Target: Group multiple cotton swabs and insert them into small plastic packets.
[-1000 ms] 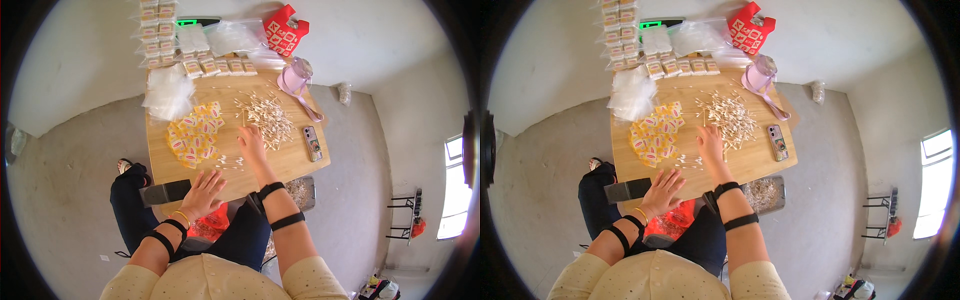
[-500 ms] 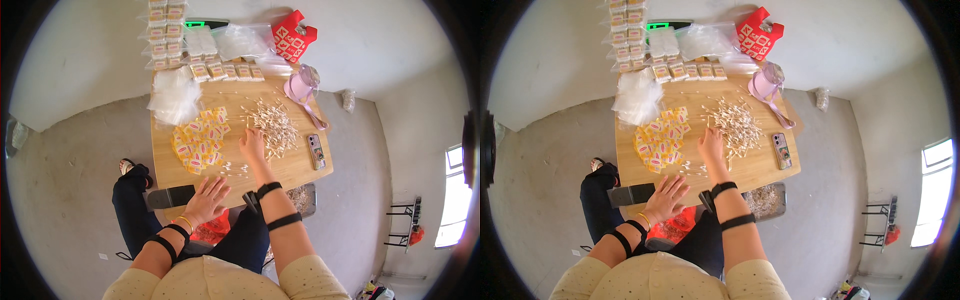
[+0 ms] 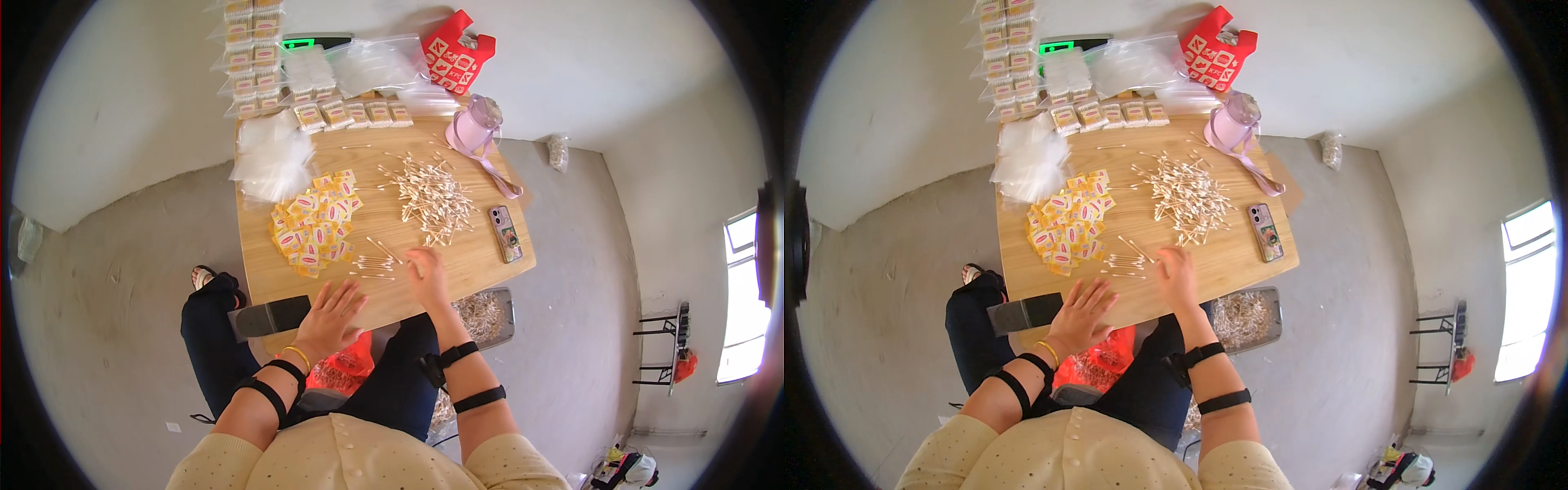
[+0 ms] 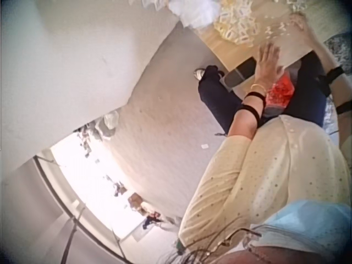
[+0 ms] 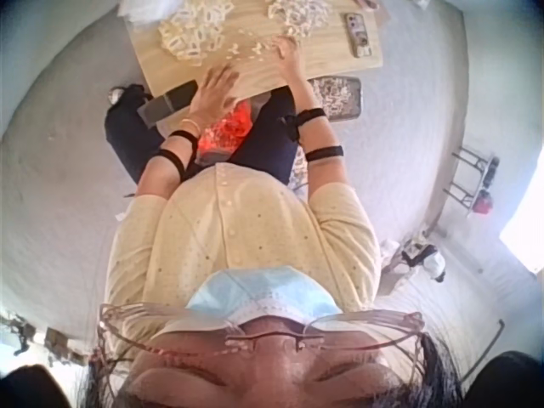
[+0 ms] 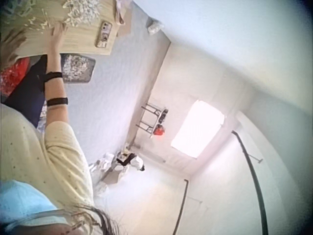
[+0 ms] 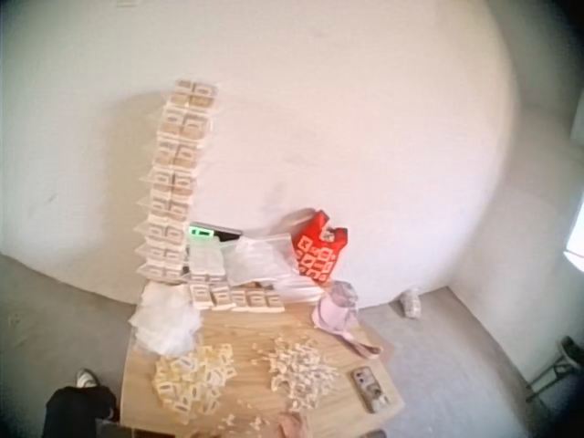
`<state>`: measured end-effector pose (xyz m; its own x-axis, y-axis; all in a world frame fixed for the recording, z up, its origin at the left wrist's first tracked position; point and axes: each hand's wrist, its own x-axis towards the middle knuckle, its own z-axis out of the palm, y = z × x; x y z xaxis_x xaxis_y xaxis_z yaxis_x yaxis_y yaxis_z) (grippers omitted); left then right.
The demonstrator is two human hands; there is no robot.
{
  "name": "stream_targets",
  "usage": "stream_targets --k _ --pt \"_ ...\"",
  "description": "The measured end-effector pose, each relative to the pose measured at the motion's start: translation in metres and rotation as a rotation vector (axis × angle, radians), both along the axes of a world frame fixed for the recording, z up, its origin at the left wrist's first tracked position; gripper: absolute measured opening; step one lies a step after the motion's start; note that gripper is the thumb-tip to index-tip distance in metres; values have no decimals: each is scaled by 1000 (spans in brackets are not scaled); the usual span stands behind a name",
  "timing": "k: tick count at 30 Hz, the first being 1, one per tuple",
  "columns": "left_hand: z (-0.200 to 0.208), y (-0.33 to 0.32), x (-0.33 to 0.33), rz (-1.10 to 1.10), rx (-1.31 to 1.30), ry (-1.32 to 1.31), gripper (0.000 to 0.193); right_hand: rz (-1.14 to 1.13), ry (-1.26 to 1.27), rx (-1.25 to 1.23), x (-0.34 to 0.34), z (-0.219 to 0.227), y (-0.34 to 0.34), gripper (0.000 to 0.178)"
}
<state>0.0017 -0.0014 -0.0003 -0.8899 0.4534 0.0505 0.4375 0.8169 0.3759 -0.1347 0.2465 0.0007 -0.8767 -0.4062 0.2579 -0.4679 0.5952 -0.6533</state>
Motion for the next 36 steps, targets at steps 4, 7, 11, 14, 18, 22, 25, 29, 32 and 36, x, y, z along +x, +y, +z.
stream_targets --k 4,7,11,14,18,22,25,29,32,36 --pt "0 -1 3 4 -46 -6 76 -456 14 119 -2 0 18 16" --pt "1 2 1 -6 -87 -4 76 -579 -30 183 -9 -12 27 14" --pt "0 3 0 -10 -93 -1 74 -668 -172 227 -12 -21 30 19" --pt "-1 0 2 0 -108 -10 74 -673 -229 270 -9 -15 22 19" --pt "0 1 1 -4 -113 -4 74 -609 -198 319 -11 -11 29 19" --pt "2 1 0 -4 -101 -16 74 -594 -169 308 -12 -9 27 18" --pt "-1 -1 1 1 -97 -14 74 -568 -135 227 -18 -3 18 16" --pt "-1 1 0 2 -70 -3 74 -410 -37 267 -35 -1 -3 10" --pt "-2 4 -2 -1 -24 -7 74 -319 77 454 -40 -12 -23 11" --pt "-8 1 1 19 -12 0 74 -300 -65 254 -37 -1 -35 15"
